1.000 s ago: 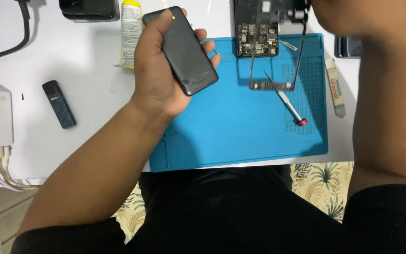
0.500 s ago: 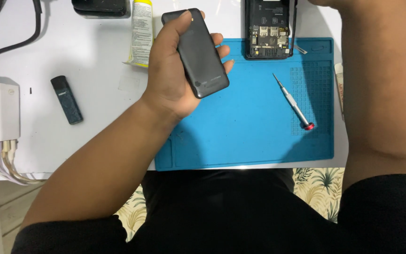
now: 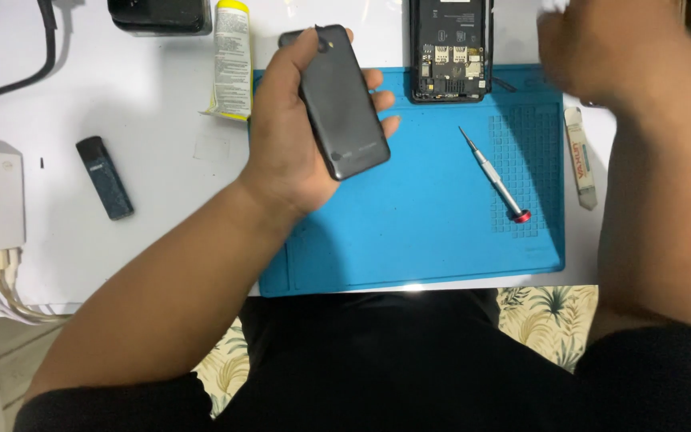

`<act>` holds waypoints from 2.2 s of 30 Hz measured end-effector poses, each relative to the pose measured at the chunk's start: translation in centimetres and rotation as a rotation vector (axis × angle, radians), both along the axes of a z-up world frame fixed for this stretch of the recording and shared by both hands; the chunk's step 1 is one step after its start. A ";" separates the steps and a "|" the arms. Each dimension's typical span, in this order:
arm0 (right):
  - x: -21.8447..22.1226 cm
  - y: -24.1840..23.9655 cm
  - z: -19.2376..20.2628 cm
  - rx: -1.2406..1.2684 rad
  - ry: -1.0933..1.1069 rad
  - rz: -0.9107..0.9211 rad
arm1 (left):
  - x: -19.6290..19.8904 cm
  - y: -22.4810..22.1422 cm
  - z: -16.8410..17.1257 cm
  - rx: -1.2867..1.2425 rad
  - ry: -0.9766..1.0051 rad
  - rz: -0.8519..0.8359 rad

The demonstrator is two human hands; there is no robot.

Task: Disassembling a mobile phone by removing internal components, screws, and the motherboard using precision tools.

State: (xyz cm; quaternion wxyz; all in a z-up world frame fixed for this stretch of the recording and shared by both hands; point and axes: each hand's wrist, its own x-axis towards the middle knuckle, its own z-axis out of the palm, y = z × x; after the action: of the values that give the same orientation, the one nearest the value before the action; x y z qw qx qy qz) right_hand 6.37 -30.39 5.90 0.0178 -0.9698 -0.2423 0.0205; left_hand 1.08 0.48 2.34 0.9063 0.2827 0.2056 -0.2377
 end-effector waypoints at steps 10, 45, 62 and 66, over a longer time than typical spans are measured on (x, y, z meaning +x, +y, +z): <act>-4.4 0.9 -2.4 -0.144 0.110 -0.484 | -1.5 -0.9 -1.1 -0.350 -0.245 -0.261; -12.4 11.2 -0.4 0.773 0.051 0.170 | -4.2 -2.8 -1.8 0.425 -0.615 -0.143; -13.9 10.3 -0.1 0.435 -0.267 0.280 | -5.1 -3.8 0.1 0.653 -0.578 -0.045; -13.8 9.6 -0.7 0.333 -0.328 0.222 | -4.6 -2.9 0.3 0.804 -0.765 -0.044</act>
State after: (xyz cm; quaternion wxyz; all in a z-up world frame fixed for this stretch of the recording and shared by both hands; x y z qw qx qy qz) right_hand -7.39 -20.84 5.25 0.1353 -0.9112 -0.3471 -0.1755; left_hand -3.49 -2.45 2.65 0.7319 0.6767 -0.0695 -0.0399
